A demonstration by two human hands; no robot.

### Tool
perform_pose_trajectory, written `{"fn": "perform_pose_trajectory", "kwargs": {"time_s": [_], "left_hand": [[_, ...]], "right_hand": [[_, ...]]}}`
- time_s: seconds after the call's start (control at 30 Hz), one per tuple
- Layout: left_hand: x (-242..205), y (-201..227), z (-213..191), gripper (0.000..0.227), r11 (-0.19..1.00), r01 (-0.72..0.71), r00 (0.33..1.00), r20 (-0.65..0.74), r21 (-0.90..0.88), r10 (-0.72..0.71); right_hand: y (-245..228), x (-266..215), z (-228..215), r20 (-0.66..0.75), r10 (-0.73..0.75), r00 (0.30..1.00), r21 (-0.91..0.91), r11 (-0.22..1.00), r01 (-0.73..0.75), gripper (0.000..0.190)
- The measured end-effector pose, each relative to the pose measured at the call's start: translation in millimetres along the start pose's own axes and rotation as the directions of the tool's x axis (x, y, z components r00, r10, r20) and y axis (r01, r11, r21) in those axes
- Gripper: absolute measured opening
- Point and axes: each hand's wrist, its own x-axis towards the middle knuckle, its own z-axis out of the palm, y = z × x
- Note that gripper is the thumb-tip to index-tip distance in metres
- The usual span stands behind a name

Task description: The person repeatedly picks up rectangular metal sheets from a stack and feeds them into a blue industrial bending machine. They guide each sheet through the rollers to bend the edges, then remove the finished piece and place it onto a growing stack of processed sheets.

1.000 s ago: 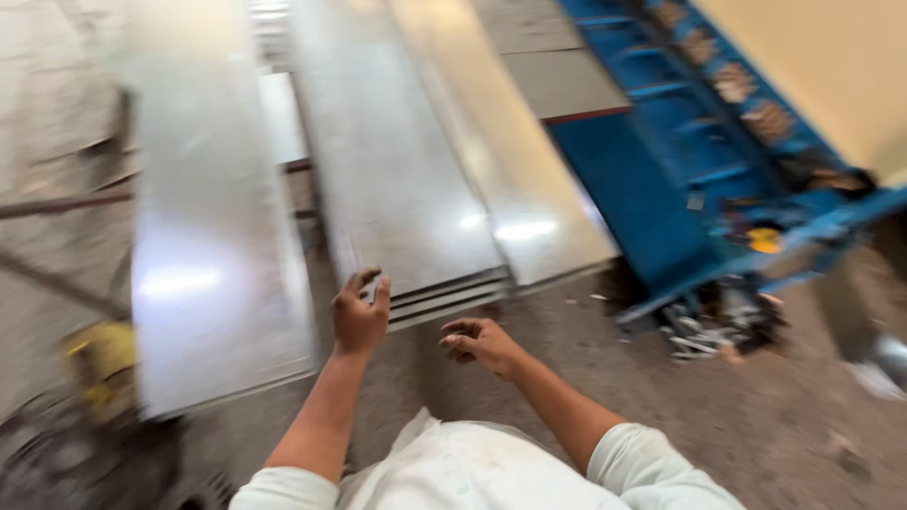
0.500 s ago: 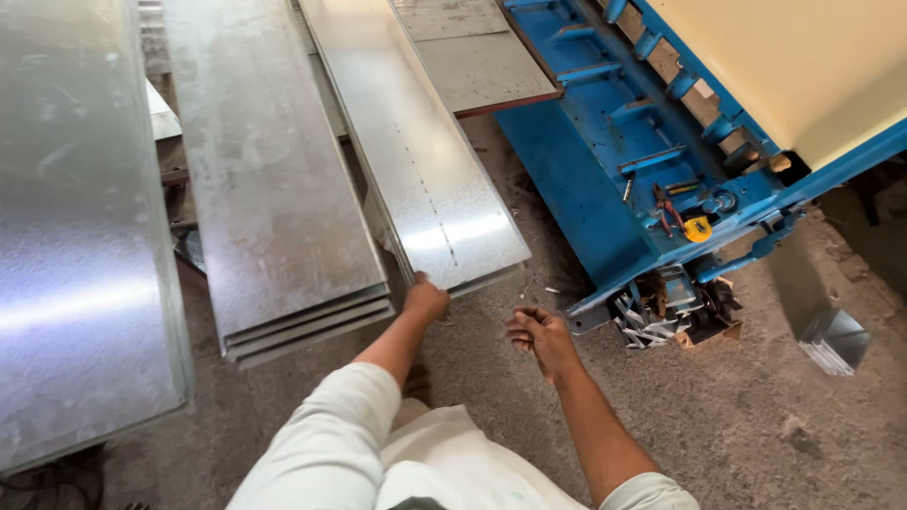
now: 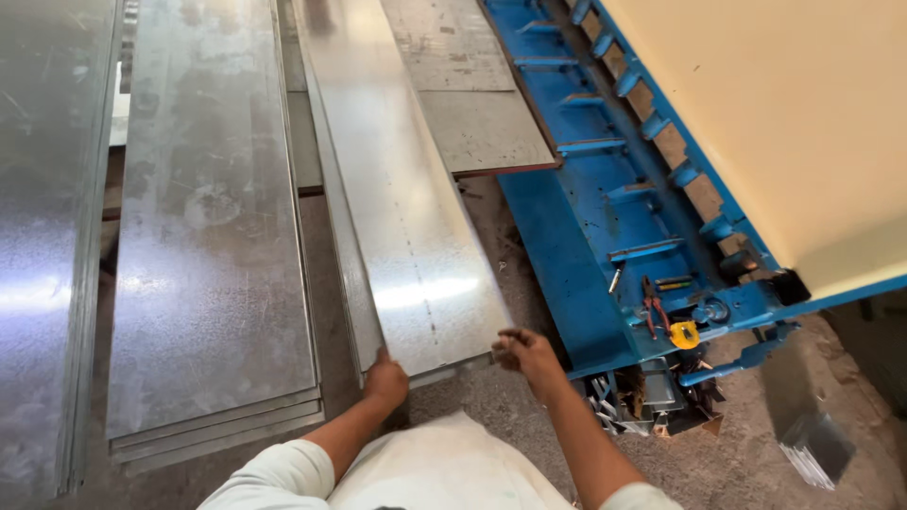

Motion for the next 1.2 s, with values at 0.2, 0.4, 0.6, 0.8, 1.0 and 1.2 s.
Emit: {"fn": "perform_pose_trajectory", "kwargs": {"time_s": [0.2, 0.4, 0.6, 0.8, 1.0, 1.2], "left_hand": [[4, 15, 1, 0.065, 0.995, -0.095, 0.991, 0.096, -0.002, 0.095], [0, 28, -9, 0.063, 0.997, -0.062, 0.989, 0.133, -0.043, 0.067], [7, 78, 2, 0.059, 0.998, 0.067, 0.99, 0.127, -0.003, -0.066], [-5, 122, 68, 0.056, 0.987, 0.153, 0.988, 0.009, -0.048, -0.153], [-15, 163, 128, 0.056, 0.995, 0.069, 0.998, 0.005, -0.073, -0.068], [-7, 295, 127, 0.059, 0.951, 0.245, 0.964, 0.154, -0.187, -0.218]], "right_hand": [[-11, 122, -37, -0.105, -0.311, 0.945, -0.619, 0.764, 0.182, 0.049], [2, 236, -46, 0.1, -0.395, 0.913, -0.731, 0.594, 0.337, 0.061], [17, 270, -56, -0.141, -0.302, 0.943, -0.659, 0.739, 0.138, 0.038], [34, 285, -133, -0.097, -0.343, 0.934, -0.647, 0.735, 0.203, 0.036], [49, 281, -214, -0.121, -0.316, 0.941, -0.635, 0.753, 0.171, 0.04], [32, 308, -281, -0.179, -0.389, 0.904, -0.613, 0.763, 0.207, 0.033]]}}
